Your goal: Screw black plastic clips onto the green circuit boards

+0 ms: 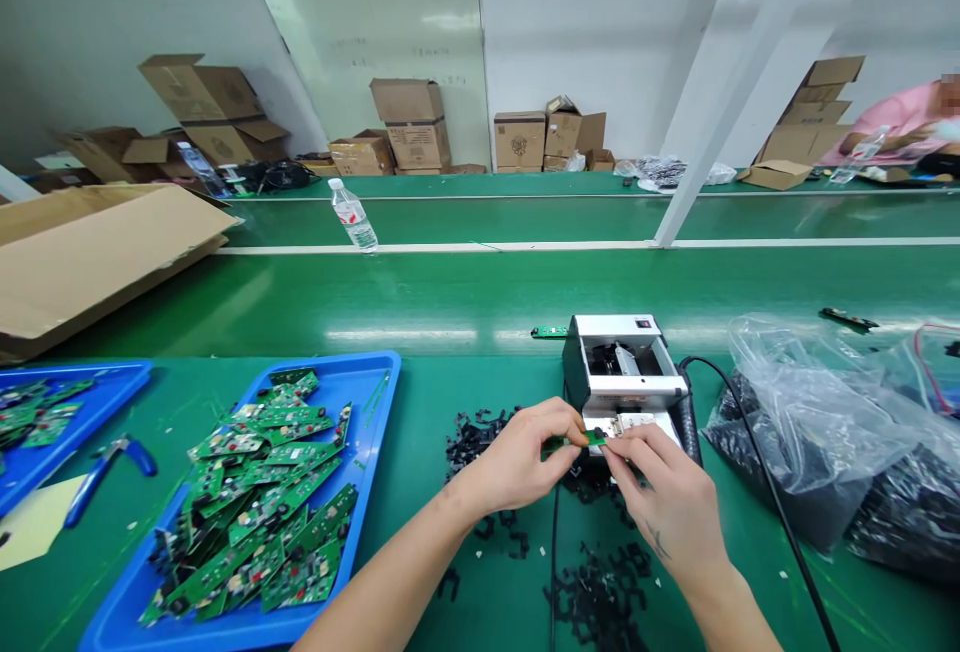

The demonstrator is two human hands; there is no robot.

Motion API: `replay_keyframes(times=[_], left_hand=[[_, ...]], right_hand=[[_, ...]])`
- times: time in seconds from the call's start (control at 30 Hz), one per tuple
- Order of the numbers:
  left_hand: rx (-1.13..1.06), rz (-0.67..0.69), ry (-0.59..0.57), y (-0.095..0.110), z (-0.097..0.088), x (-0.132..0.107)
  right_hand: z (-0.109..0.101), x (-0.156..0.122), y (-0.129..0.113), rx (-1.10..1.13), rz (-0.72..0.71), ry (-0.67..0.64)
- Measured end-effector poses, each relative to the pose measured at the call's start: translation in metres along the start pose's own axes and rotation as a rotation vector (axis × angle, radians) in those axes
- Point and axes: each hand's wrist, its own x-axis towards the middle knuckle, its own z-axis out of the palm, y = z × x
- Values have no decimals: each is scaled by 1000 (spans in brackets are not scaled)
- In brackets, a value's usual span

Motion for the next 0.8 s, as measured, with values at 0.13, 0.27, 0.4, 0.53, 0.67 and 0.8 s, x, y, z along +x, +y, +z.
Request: replay_keyframes(times=[0.13,0.27,0.4,0.53,0.67,0.8], left_hand=[[211,97,-63,-12,6,-4],[441,178,-86,-17,8,-11],[553,205,-74,-16,12,-15],[600,204,-83,-15,14,-15],[629,193,-111,-12,13,-15],[659,176,-149,-10,13,-14]], right_hand=[[3,-11,7,-48,3,-31],[7,-16,7,-51,38,-80],[-9,-15,16,-24,138,-126],[-39,1,51,-137,487,-14],[-38,23,90,-176,731,-30],[-23,30,107,5,841,-9]])
